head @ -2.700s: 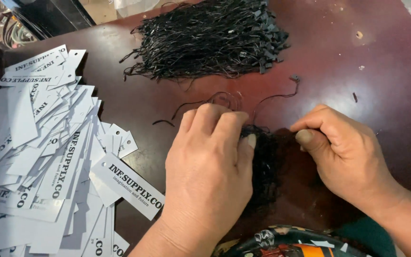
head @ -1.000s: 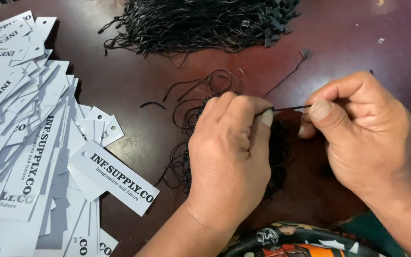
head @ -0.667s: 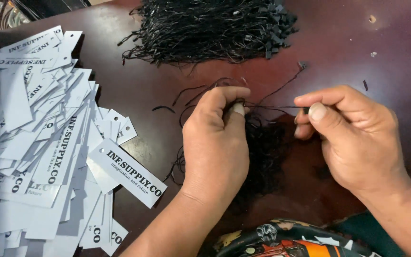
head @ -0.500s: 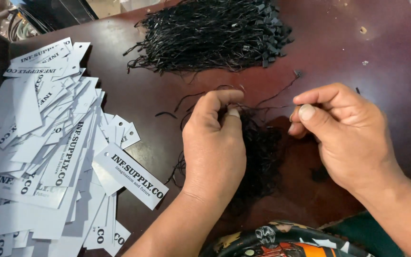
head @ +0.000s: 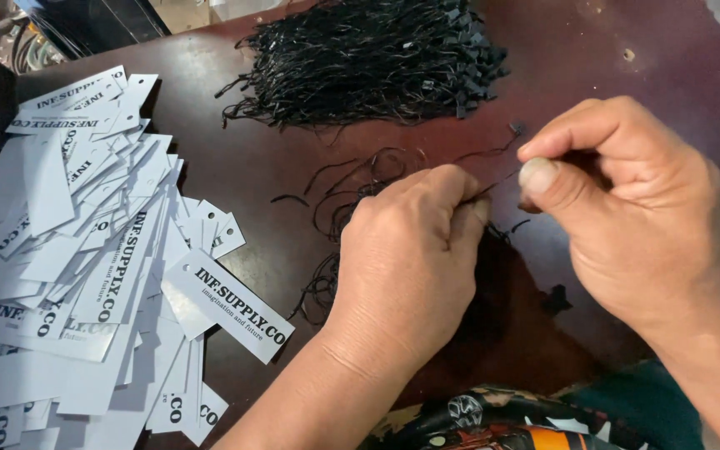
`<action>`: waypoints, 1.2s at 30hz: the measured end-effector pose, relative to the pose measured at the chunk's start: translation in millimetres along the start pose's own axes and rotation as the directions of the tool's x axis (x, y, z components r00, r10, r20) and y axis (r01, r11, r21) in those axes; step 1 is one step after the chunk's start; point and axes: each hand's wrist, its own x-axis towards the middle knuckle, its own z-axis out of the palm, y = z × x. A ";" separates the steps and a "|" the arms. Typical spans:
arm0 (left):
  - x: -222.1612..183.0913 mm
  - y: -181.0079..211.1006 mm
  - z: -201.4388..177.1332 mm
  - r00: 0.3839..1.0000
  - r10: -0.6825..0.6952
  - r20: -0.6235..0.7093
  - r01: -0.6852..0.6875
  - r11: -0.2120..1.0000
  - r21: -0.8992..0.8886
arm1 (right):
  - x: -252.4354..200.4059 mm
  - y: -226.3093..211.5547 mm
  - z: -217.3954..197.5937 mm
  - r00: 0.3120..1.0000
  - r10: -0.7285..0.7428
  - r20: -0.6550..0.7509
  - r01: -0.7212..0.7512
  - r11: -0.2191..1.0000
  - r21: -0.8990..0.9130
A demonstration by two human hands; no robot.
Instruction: Untangling and sorting black plastic tag fasteners from a messy pile into an organized stack on a table.
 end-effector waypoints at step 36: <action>-5.0 -12.1 -22.9 0.962 -0.250 0.107 0.246 0.968 0.054 | -1.5 33.4 16.5 0.955 0.296 0.023 -0.292 0.951 -0.100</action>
